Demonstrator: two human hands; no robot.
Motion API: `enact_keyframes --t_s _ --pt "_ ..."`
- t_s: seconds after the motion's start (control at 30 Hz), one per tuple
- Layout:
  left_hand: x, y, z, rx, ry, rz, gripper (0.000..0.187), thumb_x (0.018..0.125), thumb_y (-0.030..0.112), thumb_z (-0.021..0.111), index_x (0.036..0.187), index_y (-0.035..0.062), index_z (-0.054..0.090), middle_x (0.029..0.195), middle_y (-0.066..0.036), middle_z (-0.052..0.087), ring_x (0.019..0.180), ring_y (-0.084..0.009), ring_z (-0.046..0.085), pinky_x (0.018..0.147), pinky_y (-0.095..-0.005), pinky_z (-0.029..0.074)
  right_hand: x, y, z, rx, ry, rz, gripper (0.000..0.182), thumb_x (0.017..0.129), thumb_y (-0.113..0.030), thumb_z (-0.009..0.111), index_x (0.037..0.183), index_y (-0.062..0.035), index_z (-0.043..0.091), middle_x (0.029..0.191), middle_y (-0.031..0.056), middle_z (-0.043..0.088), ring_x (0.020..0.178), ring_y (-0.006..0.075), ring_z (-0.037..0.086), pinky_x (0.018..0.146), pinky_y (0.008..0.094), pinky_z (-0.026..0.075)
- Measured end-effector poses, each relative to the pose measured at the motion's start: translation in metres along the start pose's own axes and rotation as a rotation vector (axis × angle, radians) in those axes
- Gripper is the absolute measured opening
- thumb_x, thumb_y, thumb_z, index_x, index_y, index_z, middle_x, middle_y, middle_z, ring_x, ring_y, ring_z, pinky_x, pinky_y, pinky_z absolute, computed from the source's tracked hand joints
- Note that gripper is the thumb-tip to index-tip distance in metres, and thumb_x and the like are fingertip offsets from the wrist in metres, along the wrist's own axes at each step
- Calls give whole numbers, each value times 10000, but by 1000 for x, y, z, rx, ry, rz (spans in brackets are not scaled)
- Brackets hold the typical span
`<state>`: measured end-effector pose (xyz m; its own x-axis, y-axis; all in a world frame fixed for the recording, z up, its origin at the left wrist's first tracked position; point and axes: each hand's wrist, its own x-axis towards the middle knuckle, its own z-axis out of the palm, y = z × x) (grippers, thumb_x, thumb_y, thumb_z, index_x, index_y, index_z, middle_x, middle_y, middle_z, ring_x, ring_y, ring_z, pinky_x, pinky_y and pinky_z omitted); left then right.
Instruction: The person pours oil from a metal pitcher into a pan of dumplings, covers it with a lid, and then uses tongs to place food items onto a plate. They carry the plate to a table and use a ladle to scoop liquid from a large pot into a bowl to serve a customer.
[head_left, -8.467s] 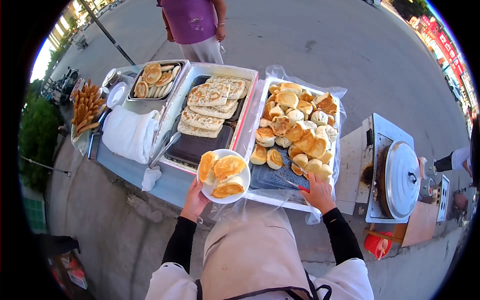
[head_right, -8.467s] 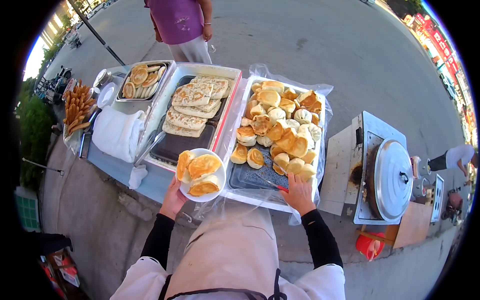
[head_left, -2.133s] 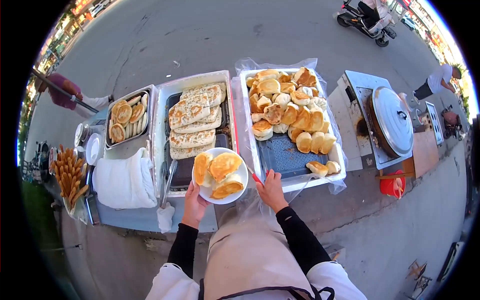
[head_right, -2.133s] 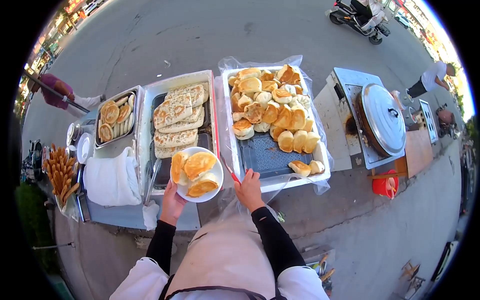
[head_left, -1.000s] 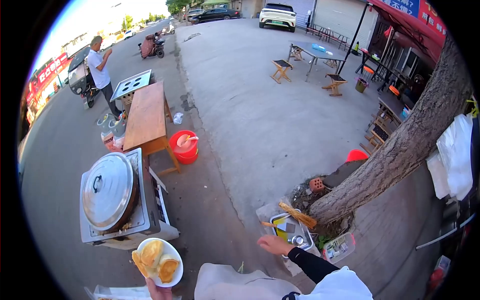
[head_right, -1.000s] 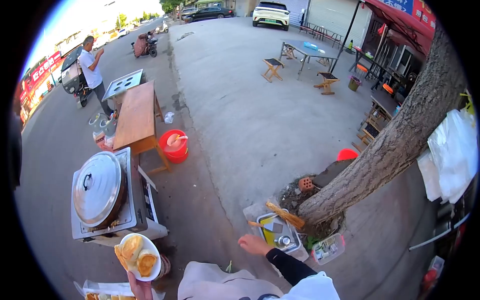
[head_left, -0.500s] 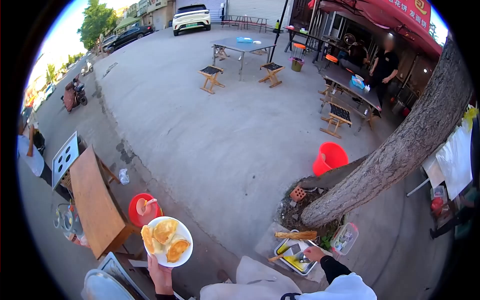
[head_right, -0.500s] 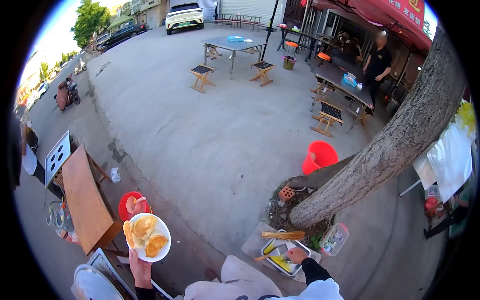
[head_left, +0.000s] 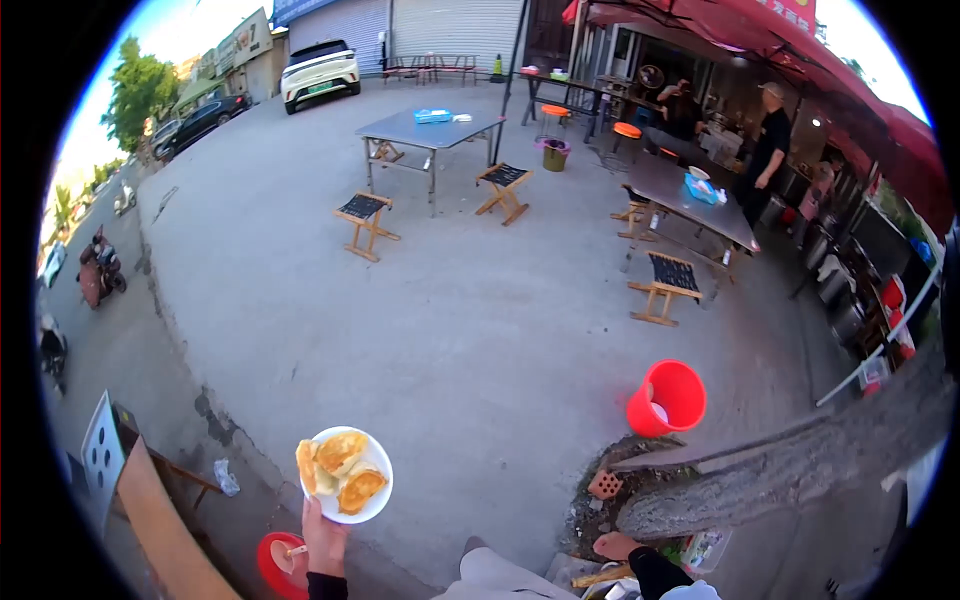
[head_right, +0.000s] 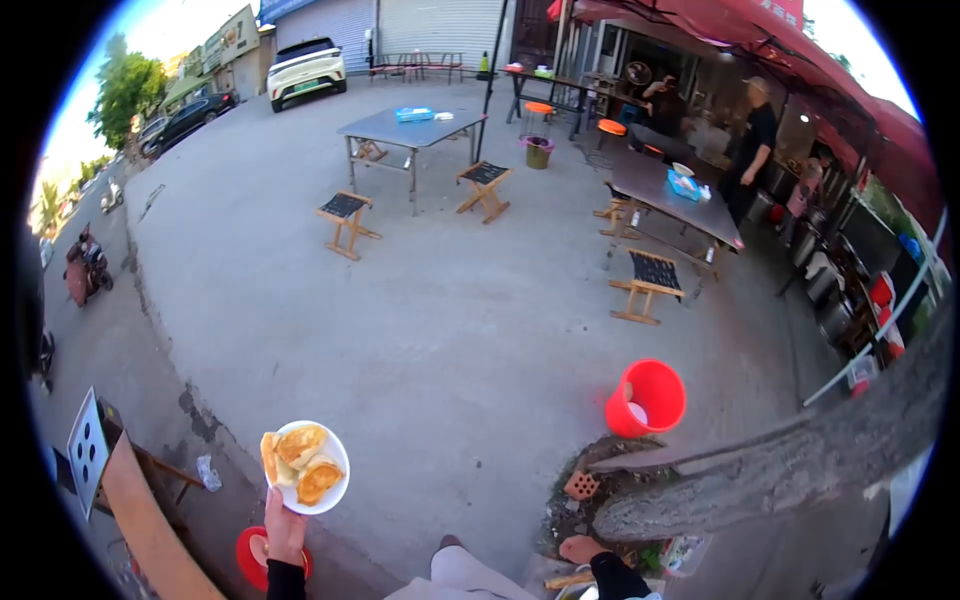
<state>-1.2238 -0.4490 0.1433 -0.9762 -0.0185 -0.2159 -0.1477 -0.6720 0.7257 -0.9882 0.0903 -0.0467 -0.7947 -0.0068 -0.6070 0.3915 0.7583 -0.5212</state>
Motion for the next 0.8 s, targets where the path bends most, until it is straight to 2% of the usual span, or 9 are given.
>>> enact_keyframes --t_s 0.03,0.1,0.13,0.2,0.33,0.47,0.57,0.7,0.8 --pt "30 0 11 -17 28 -12 444 987 248 405 1394 97 310 1363 -100 444 1229 -270 474 985 -453 440 33 -30 -38 -30 -37 -37 258 831 -305 556 868 -73 665 819 138 670 806 286 648 716 392 499" --pt "80 4 51 -39 0 -30 437 977 240 435 1374 91 332 1331 -92 474 1194 -269 505 954 -447 470 90 -89 -108 -2 181 -158 270 833 -263 540 970 -58 649 933 170 656 908 333 618 780 408 487" --pt "107 2 62 -52 22 -49 426 975 242 439 1361 90 344 1312 -89 487 1178 -268 518 933 -443 486 116 -116 -140 -24 139 -188 270 833 -263 540 970 -58 649 933 170 656 908 333 618 780 408 487" --pt "150 8 105 -48 28 -57 361 990 211 395 1326 81 371 1277 -106 506 1138 -258 548 901 -437 507 171 -166 -200 -45 244 -330 265 847 -223 580 1025 -37 641 903 145 675 850 281 651 750 357 510" --pt "256 11 159 -5 42 -72 361 995 223 390 1329 88 374 1250 -99 525 1107 -248 570 871 -445 524 256 -237 -296 -32 254 -458 250 844 -212 582 1020 -48 649 910 135 678 853 276 651 753 353 512" --pt "367 19 211 17 0 -138 382 992 247 398 1346 108 360 1263 -83 512 1115 -249 565 875 -458 521 306 -205 -331 52 300 -263 218 821 -213 593 972 -74 665 838 116 672 800 269 647 736 365 503" --pt "434 25 257 22 -42 -197 388 989 247 410 1346 104 361 1263 -82 511 1115 -247 565 862 -451 530 298 -161 -331 -58 312 -44 220 812 -266 603 951 -115 681 898 85 689 812 244 659 692 352 520" --pt "522 23 309 42 -74 -198 405 986 248 421 1356 98 351 1273 -83 500 1139 -238 547 875 -432 526 274 -75 -302 -158 176 197 195 797 -271 613 915 -131 680 891 68 690 812 241 660 668 360 521" --pt "586 21 352 68 -180 -182 416 990 254 412 1368 98 337 1304 -83 479 1172 -229 523 915 -426 504 254 -33 -275 -234 51 265 177 786 -275 621 888 -143 680 885 55 691 812 239 660 650 366 521"
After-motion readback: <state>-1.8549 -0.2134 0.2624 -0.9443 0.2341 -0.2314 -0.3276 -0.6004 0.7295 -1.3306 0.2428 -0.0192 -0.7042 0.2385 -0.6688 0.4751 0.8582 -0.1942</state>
